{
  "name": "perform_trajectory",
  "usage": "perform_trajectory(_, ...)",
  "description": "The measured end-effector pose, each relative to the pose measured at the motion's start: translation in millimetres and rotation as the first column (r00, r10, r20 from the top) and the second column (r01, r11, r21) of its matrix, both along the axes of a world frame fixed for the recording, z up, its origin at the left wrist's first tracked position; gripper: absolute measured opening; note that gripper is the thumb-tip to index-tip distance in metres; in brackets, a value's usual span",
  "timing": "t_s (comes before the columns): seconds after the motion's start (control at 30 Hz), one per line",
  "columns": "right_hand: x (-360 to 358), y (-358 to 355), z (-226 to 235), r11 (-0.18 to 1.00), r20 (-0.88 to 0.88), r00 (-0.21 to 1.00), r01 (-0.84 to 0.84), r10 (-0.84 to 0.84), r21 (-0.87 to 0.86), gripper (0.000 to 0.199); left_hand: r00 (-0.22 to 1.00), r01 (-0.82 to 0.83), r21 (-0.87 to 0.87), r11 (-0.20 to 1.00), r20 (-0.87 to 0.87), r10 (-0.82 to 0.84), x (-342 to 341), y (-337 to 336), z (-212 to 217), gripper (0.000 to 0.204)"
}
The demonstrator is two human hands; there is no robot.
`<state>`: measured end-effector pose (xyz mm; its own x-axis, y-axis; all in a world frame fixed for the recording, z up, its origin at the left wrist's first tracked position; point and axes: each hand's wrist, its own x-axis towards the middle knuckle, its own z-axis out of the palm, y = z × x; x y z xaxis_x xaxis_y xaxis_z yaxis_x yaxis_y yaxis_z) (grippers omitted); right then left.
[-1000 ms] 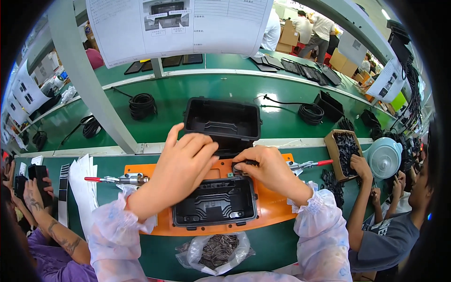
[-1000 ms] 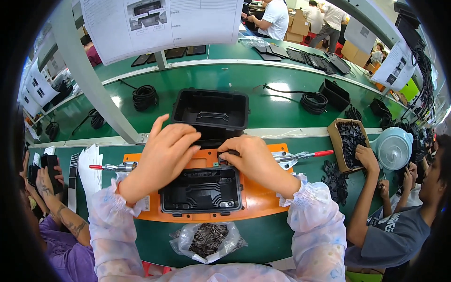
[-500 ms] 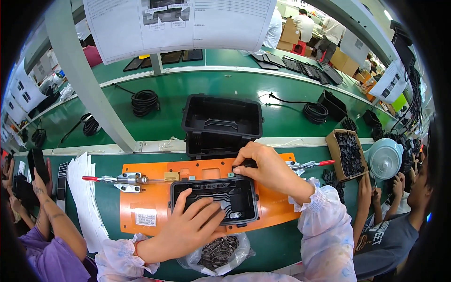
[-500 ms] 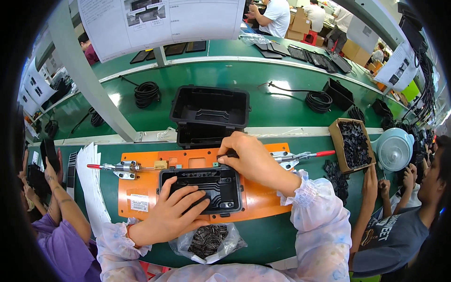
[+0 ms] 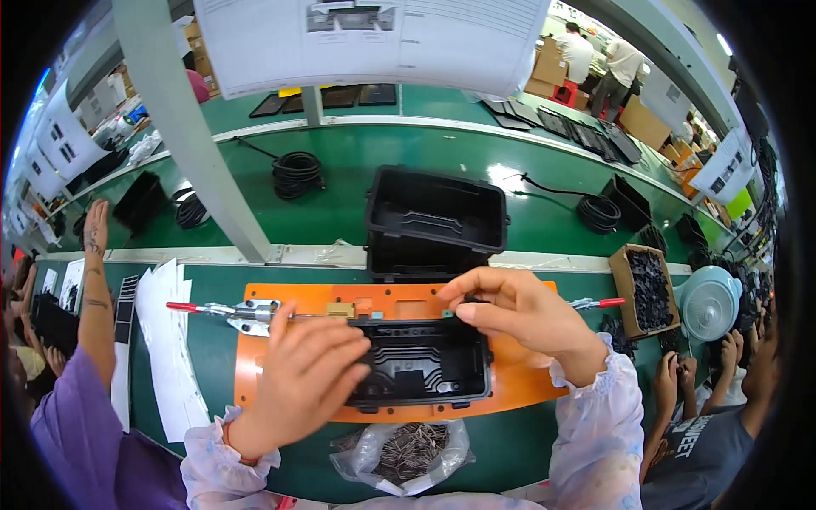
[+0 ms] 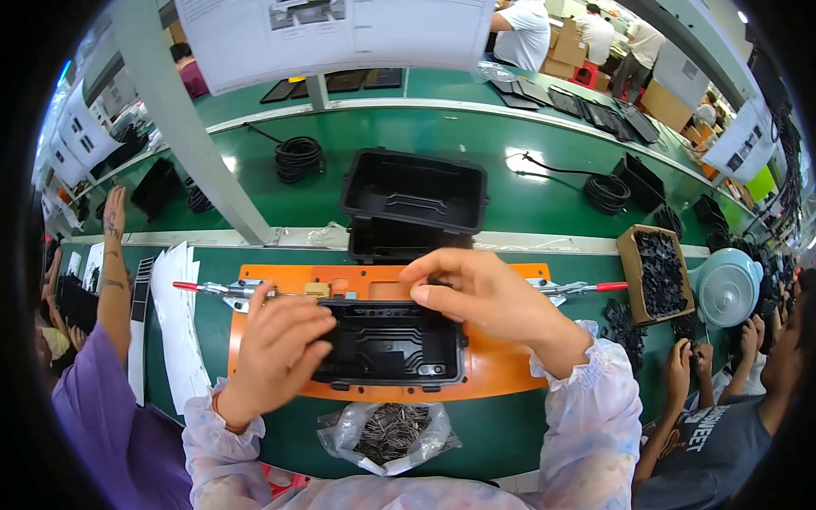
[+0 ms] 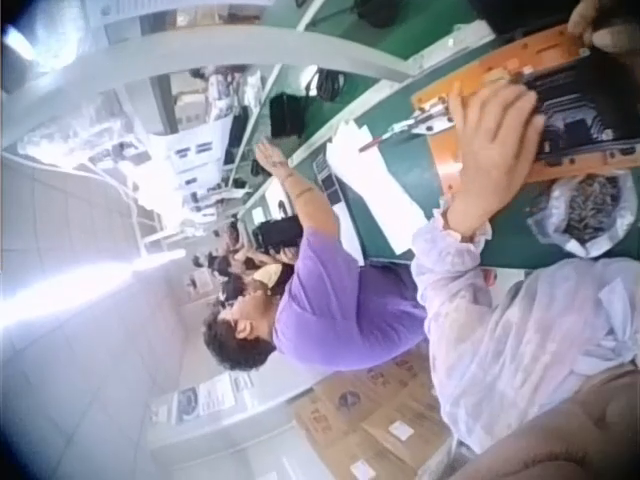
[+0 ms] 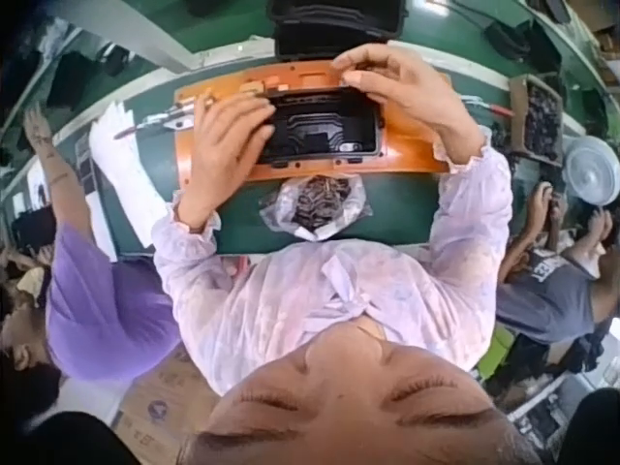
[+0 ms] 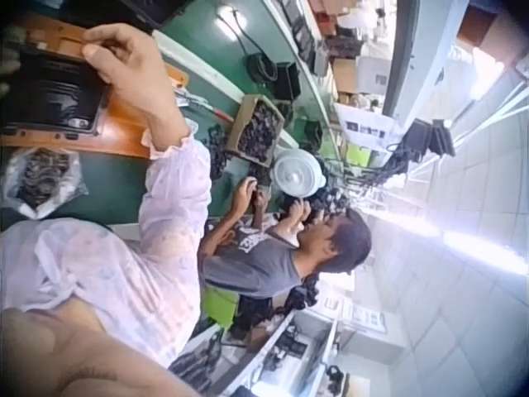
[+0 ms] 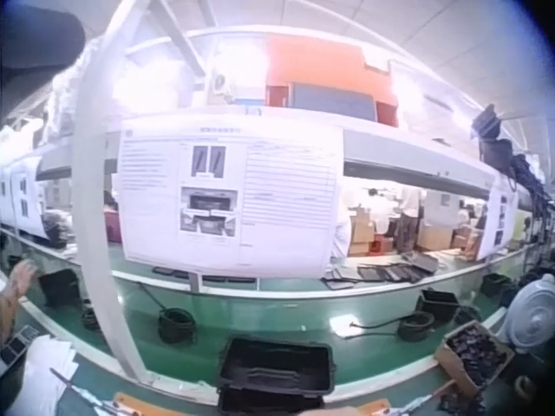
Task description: The person assembles a device by placing a black plastic housing into an orange jig, inserting small components by hand, and securing them by pulling the levers. They then fit a cover onto the housing, press it down, and remove the completed unit from the jig.
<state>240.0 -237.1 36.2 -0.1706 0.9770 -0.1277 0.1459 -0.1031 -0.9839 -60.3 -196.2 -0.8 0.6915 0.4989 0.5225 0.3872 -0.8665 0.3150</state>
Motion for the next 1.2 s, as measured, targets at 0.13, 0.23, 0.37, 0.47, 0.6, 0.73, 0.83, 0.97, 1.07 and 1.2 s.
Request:
perform_trajectory(0.13, -23, 16, -3, 0.975, -0.207, 0.963, -0.196, 0.172, -0.107, 0.033, 0.991, -0.113, 0.0, 0.994, 0.071, 0.113, -11, 16, 2, 0.022)
perform_trajectory(0.23, -44, 33, -18, 0.975, -0.273, 0.938, -0.223, 0.214, -0.003, 0.041, 0.987, -0.138, -0.034, 0.99, 0.077, 0.141, -13, 21, -3, 0.017)
perform_trajectory(0.37, -58, 39, -26, 0.982, -0.253, 0.949, -0.182, 0.188, 0.048, 0.051, 0.992, -0.1, -0.007, 0.995, 0.074, 0.101, -11, 19, -7, 0.014)
perform_trajectory(0.47, -59, 40, -34, 0.982, -0.217, 0.959, -0.162, 0.18, 0.099, 0.048, 0.993, -0.089, 0.015, 0.996, 0.074, 0.088, -11, 20, -7, 0.015)
perform_trajectory(0.6, -59, 43, -26, 0.988, -0.082, 0.986, -0.138, 0.143, 0.07, 0.035, 0.993, -0.086, 0.01, 0.996, 0.076, 0.085, -13, 22, -10, 0.014)
perform_trajectory(0.73, -54, 51, -21, 0.961, 0.232, 0.949, -0.247, 0.212, 0.129, 0.028, 0.994, -0.095, 0.007, 0.995, 0.058, 0.094, -11, 26, -11, 0.014)
perform_trajectory(0.83, -55, 59, -34, 0.959, 0.189, 0.969, -0.195, 0.157, 0.206, 0.029, 0.994, -0.097, 0.0, 0.995, 0.049, 0.097, -12, 32, -12, 0.014)
perform_trajectory(0.97, -62, 71, -33, 0.871, 0.48, 0.871, -0.312, 0.103, 0.379, 0.027, 0.995, -0.093, -0.01, 0.996, 0.044, 0.093, -12, 38, -15, 0.013)
perform_trajectory(1.07, -68, 73, -31, 0.901, 0.521, 0.851, -0.276, 0.068, 0.334, 0.022, 0.996, -0.073, 0.009, 0.997, 0.057, 0.073, -9, 38, -15, 0.015)
perform_trajectory(1.2, -74, 73, -24, 0.873, 0.558, 0.828, -0.305, 0.046, 0.38, 0.017, 0.999, -0.032, 0.109, 0.993, -0.019, 0.034, -6, 36, -16, 0.025)
